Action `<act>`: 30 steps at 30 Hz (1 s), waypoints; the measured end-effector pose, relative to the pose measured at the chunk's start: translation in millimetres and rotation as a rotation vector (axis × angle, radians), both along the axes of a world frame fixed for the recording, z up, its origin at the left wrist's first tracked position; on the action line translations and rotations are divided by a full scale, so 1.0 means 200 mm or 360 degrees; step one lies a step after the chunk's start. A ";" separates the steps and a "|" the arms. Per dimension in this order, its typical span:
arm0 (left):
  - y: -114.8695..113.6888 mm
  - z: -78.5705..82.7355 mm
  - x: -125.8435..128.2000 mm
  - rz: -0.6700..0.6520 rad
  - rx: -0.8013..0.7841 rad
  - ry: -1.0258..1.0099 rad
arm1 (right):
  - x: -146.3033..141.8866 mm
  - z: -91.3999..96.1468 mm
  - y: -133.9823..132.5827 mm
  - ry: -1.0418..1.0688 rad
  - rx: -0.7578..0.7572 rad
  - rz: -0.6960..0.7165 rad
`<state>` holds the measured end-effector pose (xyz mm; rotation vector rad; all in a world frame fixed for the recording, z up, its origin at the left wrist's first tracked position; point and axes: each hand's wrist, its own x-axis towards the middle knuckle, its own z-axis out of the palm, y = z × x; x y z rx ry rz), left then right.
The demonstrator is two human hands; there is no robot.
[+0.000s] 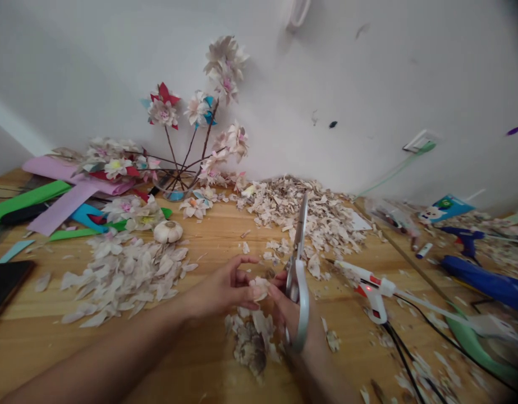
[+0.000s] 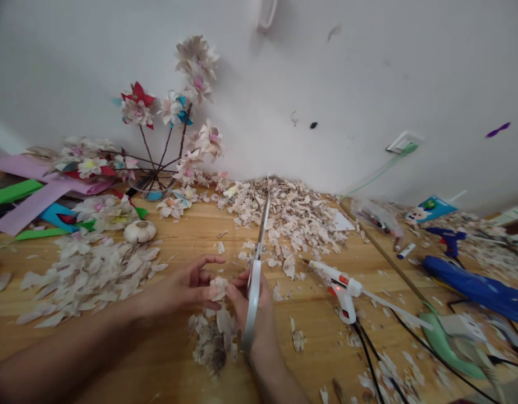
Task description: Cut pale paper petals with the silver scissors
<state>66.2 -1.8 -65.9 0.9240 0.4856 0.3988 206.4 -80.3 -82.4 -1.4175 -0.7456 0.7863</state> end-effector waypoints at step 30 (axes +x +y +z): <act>-0.07 0.04 0.03 0.0650 -0.0696 -0.0235 | 0.00 -0.11 -0.01 0.0141 0.0162 -0.0131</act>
